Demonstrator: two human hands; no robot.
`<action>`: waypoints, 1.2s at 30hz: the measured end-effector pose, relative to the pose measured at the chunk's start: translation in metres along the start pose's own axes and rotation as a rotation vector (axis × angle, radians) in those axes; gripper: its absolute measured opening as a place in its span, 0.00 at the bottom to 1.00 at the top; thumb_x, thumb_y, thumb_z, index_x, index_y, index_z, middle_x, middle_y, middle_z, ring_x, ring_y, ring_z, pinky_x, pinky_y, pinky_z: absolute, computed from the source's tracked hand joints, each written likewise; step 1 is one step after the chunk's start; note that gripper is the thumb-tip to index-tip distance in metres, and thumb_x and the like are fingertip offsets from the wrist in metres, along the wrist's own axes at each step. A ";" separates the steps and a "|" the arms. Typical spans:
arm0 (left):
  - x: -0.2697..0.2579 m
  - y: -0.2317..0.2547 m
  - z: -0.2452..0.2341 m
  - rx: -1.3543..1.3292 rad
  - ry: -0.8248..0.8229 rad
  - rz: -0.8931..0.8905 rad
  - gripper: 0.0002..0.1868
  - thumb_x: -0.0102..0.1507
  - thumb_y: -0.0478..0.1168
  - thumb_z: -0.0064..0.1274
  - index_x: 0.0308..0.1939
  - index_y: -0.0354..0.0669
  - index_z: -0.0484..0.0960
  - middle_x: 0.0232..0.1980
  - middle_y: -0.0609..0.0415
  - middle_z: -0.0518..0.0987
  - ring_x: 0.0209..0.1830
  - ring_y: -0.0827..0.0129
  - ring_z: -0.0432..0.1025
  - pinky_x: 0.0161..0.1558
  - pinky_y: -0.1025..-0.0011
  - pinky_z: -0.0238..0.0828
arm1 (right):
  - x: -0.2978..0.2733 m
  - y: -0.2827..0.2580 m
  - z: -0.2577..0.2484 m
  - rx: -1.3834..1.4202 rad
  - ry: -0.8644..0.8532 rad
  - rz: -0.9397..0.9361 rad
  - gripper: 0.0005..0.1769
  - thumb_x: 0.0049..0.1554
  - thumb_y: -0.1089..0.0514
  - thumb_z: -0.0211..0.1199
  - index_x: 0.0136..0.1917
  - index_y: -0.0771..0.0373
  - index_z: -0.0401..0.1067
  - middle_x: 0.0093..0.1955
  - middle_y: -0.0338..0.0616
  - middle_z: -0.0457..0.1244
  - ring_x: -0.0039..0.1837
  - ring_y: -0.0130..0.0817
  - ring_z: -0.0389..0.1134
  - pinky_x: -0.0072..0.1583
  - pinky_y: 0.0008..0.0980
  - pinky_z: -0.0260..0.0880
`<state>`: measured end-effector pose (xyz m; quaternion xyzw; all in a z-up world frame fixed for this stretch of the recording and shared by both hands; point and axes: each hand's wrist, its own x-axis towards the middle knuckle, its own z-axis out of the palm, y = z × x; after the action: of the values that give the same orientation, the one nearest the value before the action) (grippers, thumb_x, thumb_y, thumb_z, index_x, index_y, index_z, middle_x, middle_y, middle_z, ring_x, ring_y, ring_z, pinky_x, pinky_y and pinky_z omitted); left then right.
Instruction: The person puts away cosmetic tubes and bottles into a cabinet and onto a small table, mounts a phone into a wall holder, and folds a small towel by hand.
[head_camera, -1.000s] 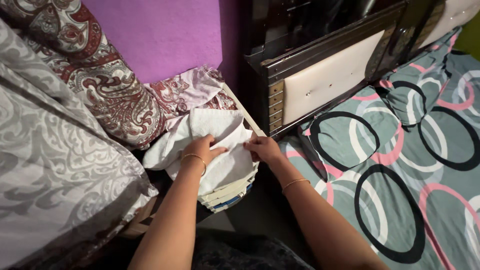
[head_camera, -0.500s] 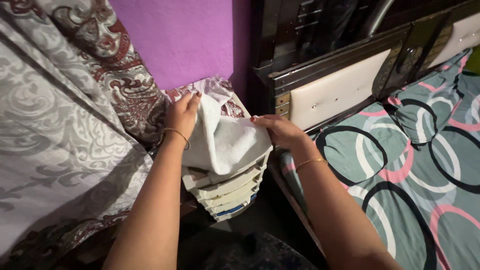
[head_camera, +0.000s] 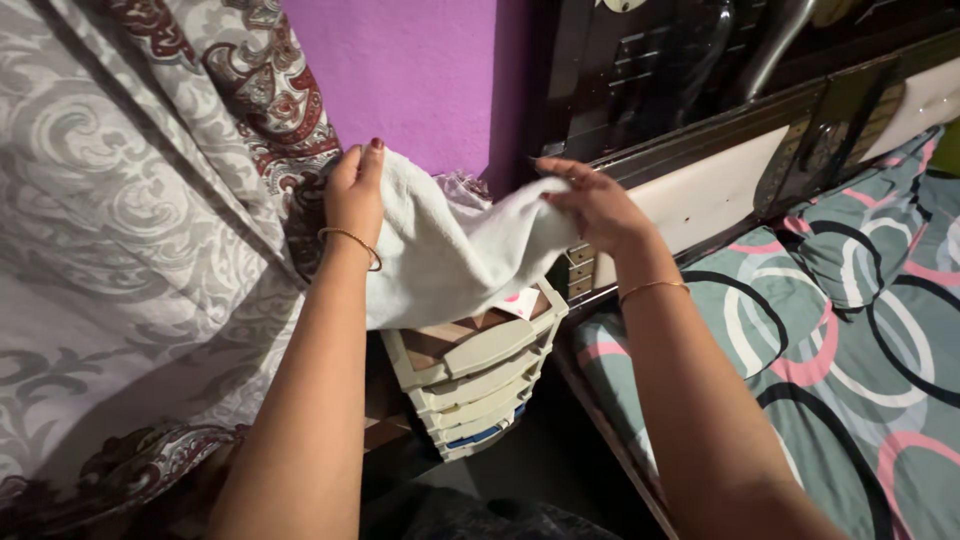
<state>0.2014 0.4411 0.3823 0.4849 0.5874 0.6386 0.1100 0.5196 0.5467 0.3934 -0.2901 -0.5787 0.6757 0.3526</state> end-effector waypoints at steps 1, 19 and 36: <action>-0.001 0.001 -0.005 -0.076 0.005 0.005 0.22 0.73 0.53 0.47 0.37 0.37 0.73 0.28 0.59 0.63 0.30 0.75 0.56 0.35 0.72 0.58 | 0.001 -0.004 0.001 0.212 -0.125 -0.091 0.28 0.63 0.73 0.54 0.76 0.66 0.63 0.62 0.48 0.66 0.62 0.40 0.70 0.67 0.40 0.72; 0.010 -0.035 -0.022 -0.457 0.011 -0.103 0.19 0.71 0.44 0.55 0.61 0.35 0.75 0.53 0.55 0.77 0.52 0.70 0.67 0.59 0.70 0.64 | -0.029 -0.020 -0.005 0.494 0.114 -0.103 0.24 0.64 0.59 0.55 0.72 0.66 0.65 0.62 0.50 0.68 0.62 0.41 0.71 0.67 0.40 0.72; 0.004 0.026 -0.035 -0.307 -0.066 0.038 0.19 0.70 0.30 0.45 0.65 0.39 0.78 0.65 0.54 0.79 0.66 0.72 0.70 0.68 0.75 0.59 | -0.045 -0.060 -0.003 0.103 0.093 -0.235 0.35 0.57 0.75 0.53 0.77 0.64 0.60 0.69 0.42 0.63 0.64 0.31 0.68 0.67 0.36 0.69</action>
<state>0.1846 0.4141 0.4118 0.4940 0.4696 0.7066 0.1902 0.5565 0.5171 0.4512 -0.2330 -0.5563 0.6445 0.4700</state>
